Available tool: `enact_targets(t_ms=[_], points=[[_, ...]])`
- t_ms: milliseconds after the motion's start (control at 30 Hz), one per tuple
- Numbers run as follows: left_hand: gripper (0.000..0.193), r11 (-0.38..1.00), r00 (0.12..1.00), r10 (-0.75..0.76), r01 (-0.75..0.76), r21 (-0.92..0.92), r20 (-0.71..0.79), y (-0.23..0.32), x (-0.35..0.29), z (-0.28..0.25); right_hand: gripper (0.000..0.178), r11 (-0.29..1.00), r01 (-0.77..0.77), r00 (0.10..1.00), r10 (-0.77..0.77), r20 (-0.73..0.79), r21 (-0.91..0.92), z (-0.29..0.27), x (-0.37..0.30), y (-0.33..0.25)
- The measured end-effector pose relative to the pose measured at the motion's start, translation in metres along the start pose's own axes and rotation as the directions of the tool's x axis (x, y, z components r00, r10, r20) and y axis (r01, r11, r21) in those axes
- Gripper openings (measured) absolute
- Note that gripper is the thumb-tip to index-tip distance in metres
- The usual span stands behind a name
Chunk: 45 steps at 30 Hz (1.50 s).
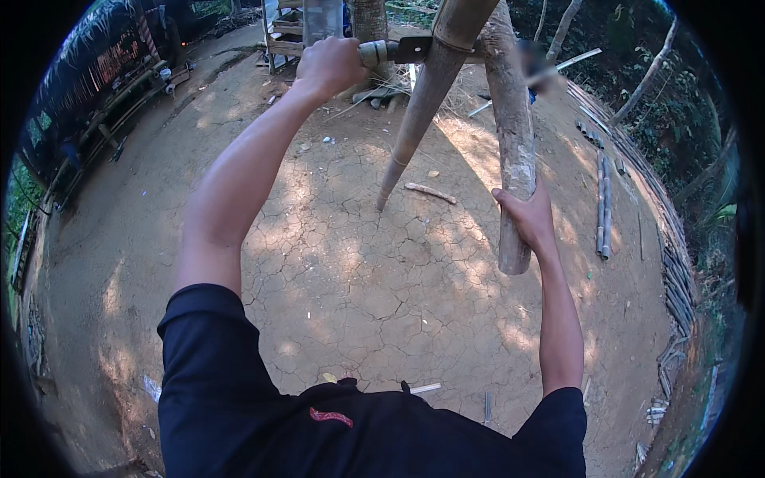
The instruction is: The person splits a long bamboo stalk lengthwise using a machete and a wooden mallet. They then separate the split halves and place them on the ground. Later, they pick up another bamboo stalk and split it in the same manner.
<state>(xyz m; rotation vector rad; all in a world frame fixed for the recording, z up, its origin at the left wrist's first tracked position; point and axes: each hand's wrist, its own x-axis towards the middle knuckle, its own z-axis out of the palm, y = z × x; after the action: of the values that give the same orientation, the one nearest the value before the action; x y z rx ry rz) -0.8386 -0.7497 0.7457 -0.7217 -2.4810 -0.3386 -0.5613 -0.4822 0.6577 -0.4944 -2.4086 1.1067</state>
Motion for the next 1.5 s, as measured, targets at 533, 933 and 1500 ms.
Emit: enact_targets(t_ms=[533, 933, 1500], points=[[0.049, 0.986, 0.926, 0.164, -0.149, 0.069, -0.341, 0.003, 0.111, 0.095, 0.087, 0.995, 0.087, 0.995, -0.089, -0.051, -0.053, -0.006, 0.136, 0.006], [0.057, 0.994, 0.958, 0.094, -0.076, 0.077, -0.27, 0.006, 0.226, 0.121, 0.085, 0.976, 0.131, 0.988, -0.143, 0.058, 0.176, -0.006, 0.273, 0.037], [0.035, 0.993, 0.967, 0.072, -0.093, -0.076, -0.246, -0.024, 0.38, 0.164, 0.039, 0.706, 0.691, 0.641, -0.499, -0.583, 0.154, -0.065, 0.44, -0.038]])
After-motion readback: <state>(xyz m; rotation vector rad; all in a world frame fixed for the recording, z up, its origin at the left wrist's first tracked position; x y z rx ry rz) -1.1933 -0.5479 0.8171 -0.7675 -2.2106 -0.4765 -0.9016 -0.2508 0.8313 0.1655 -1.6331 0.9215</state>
